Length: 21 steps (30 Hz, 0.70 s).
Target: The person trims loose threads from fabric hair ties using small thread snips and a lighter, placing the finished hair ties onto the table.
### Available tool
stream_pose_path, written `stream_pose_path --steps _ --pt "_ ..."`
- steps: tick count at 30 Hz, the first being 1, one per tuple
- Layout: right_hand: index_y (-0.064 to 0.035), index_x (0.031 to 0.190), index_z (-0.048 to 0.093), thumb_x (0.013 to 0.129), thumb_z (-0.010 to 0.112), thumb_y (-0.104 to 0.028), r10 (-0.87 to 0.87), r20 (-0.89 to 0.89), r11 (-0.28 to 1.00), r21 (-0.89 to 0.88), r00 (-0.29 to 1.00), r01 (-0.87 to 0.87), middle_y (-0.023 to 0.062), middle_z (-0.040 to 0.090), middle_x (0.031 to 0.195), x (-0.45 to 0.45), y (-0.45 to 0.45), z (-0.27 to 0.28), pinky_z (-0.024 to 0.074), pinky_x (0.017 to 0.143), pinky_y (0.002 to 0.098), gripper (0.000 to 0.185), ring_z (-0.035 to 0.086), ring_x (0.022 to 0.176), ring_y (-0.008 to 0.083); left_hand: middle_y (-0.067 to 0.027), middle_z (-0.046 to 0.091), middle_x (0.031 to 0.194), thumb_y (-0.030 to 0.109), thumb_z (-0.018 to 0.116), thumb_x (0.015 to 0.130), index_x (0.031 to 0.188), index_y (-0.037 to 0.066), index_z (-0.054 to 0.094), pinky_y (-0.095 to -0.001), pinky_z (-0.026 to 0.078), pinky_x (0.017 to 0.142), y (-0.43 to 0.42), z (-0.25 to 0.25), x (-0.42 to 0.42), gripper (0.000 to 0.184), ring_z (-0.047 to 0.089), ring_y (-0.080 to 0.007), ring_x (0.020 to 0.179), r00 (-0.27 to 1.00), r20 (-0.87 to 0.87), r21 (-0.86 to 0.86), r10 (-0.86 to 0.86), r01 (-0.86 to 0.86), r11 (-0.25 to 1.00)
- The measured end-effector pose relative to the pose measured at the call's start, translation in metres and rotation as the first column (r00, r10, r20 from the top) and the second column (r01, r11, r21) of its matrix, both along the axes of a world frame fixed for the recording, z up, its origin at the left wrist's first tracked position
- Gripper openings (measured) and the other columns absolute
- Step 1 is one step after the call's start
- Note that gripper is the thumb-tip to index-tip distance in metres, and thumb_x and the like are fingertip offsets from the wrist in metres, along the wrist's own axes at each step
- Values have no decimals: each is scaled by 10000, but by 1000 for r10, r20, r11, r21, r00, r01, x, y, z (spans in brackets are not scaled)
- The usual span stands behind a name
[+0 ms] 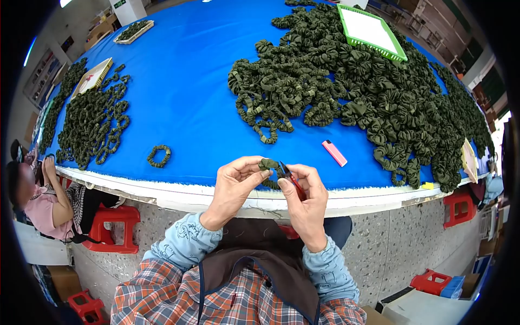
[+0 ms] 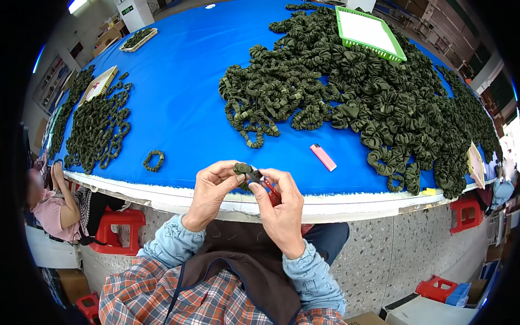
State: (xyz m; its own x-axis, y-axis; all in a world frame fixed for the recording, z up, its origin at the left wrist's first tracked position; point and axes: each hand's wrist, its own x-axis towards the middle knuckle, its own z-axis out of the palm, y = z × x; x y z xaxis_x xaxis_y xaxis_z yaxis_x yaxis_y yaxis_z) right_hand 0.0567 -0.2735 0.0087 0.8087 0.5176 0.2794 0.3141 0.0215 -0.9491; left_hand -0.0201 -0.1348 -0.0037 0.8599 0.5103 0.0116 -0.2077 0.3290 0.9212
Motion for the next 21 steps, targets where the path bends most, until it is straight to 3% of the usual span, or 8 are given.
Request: stream_pose_path --steps 8,12,18,21 --pt "-14 1104 615 851 722 -28 -164 240 985 -9 957 171 52 608 957 -12 -3 2 471 705 232 276 583 782 121 -120 719 1011 -67 697 833 1109 -10 667 -190 540 734 -8 -7 -5 283 678 -121 815 997 14 54 70 -71 996" --pt "-15 1081 633 827 739 -36 -115 123 992 55 986 109 58 594 940 -13 -7 -12 430 627 248 276 525 719 137 -108 718 993 -74 698 829 1096 -9 670 -181 543 724 -13 -7 -9 276 681 -119 806 999 8 32 44 -44 999" --pt "-14 1067 646 825 739 -29 -87 -27 988 124 996 90 55 599 921 -16 -12 -20 427 617 243 260 518 694 125 -101 716 969 -80 699 827 1073 -16 677 -176 540 726 -27 -14 -9 255 681 -118 826 996 81 6 25 -26 1000" --pt "4 1077 620 858 711 -4 -55 -29 994 97 998 58 55 607 960 -17 -19 -21 472 724 230 237 577 793 117 -96 713 950 -82 700 826 1058 -17 680 -177 537 722 -32 -11 -9 241 681 -119 839 997 72 -7 6 -5 1000"
